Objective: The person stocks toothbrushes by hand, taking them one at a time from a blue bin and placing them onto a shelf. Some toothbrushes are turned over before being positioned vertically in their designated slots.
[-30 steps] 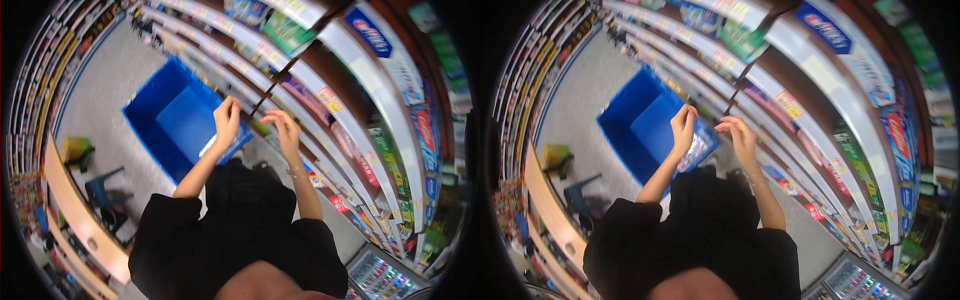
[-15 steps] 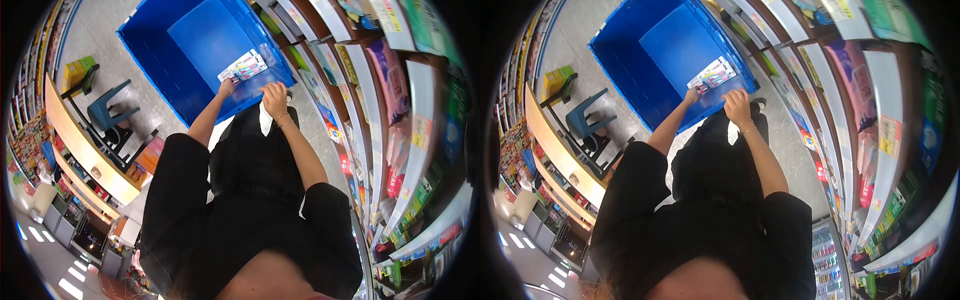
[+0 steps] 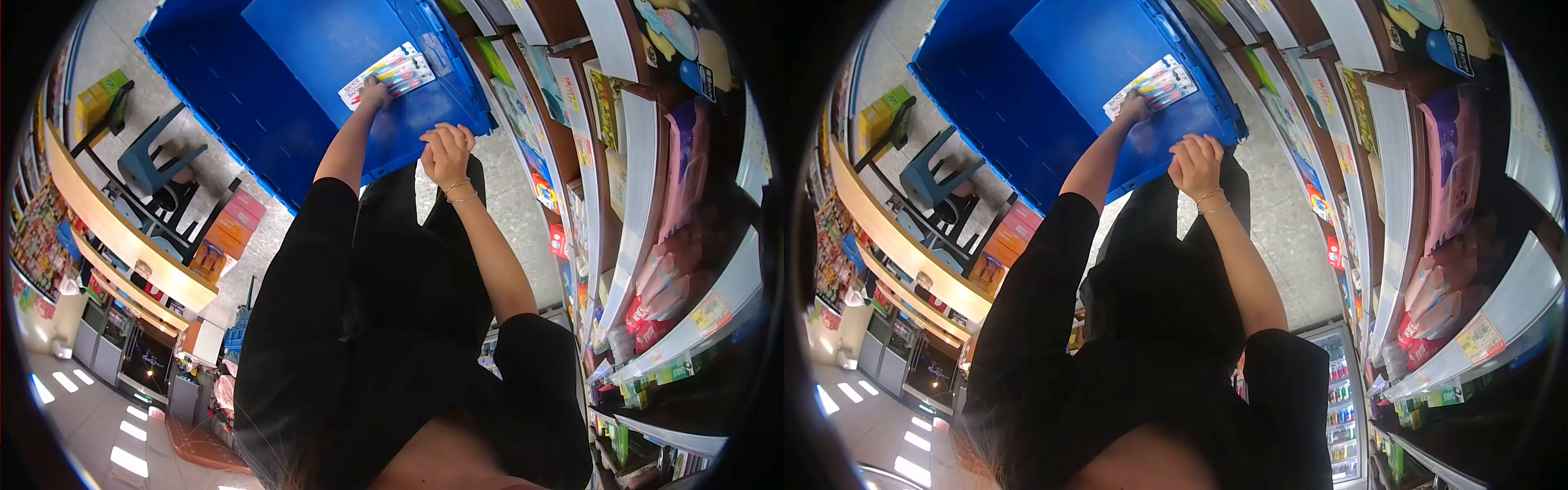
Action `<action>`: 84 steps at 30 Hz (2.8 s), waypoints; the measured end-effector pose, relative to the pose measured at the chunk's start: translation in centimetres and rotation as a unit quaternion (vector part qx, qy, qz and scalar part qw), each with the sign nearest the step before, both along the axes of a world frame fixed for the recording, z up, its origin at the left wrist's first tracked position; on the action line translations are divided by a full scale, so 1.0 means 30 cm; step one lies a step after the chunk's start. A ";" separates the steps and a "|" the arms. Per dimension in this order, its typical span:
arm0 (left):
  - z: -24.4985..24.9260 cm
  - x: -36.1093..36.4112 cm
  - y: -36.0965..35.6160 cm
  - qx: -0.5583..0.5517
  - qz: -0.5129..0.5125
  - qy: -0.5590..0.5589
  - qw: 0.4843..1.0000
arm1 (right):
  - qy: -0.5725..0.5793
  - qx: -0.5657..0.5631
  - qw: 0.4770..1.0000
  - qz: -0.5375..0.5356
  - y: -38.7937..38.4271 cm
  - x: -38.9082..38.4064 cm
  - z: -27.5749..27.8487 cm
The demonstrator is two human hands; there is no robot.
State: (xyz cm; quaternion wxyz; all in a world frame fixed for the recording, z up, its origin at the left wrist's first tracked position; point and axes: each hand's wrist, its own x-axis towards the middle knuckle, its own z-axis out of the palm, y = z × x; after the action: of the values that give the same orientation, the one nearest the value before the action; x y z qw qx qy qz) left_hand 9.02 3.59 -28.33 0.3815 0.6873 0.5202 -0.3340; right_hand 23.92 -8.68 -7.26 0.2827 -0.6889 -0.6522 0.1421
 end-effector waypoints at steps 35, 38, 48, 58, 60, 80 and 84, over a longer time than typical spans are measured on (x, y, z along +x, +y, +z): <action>1.699 0.266 0.045 0.126 0.211 -0.733 0.634 | 0.680 0.000 0.728 0.090 0.080 0.198 0.808; 1.851 0.354 0.016 0.127 0.098 -0.785 0.599 | 0.597 0.062 0.800 0.009 0.024 0.240 0.993; 2.445 0.760 -0.063 -0.091 -0.109 -0.879 0.455 | 0.291 0.459 0.825 -0.153 0.006 0.366 1.568; 2.773 1.037 0.048 -0.120 -0.169 -0.906 0.370 | 0.226 0.562 0.785 -0.130 0.163 0.624 1.891; 2.798 1.071 0.073 -0.110 -0.162 -0.911 0.363 | 0.232 0.553 0.792 -0.118 0.179 0.648 1.925; 2.656 1.245 0.147 0.356 -0.138 -0.805 0.455 | 0.537 0.334 0.774 -0.047 0.450 1.173 1.921; 2.630 1.258 0.159 0.315 -0.123 -0.787 0.516 | 0.615 0.275 0.738 0.039 0.479 1.236 1.862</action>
State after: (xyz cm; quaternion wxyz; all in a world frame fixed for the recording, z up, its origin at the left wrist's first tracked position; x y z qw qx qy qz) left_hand 46.75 8.37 50.58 0.3484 0.8019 -0.0108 0.4852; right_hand 61.00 5.70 48.60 0.7936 -0.3179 -0.3730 0.3606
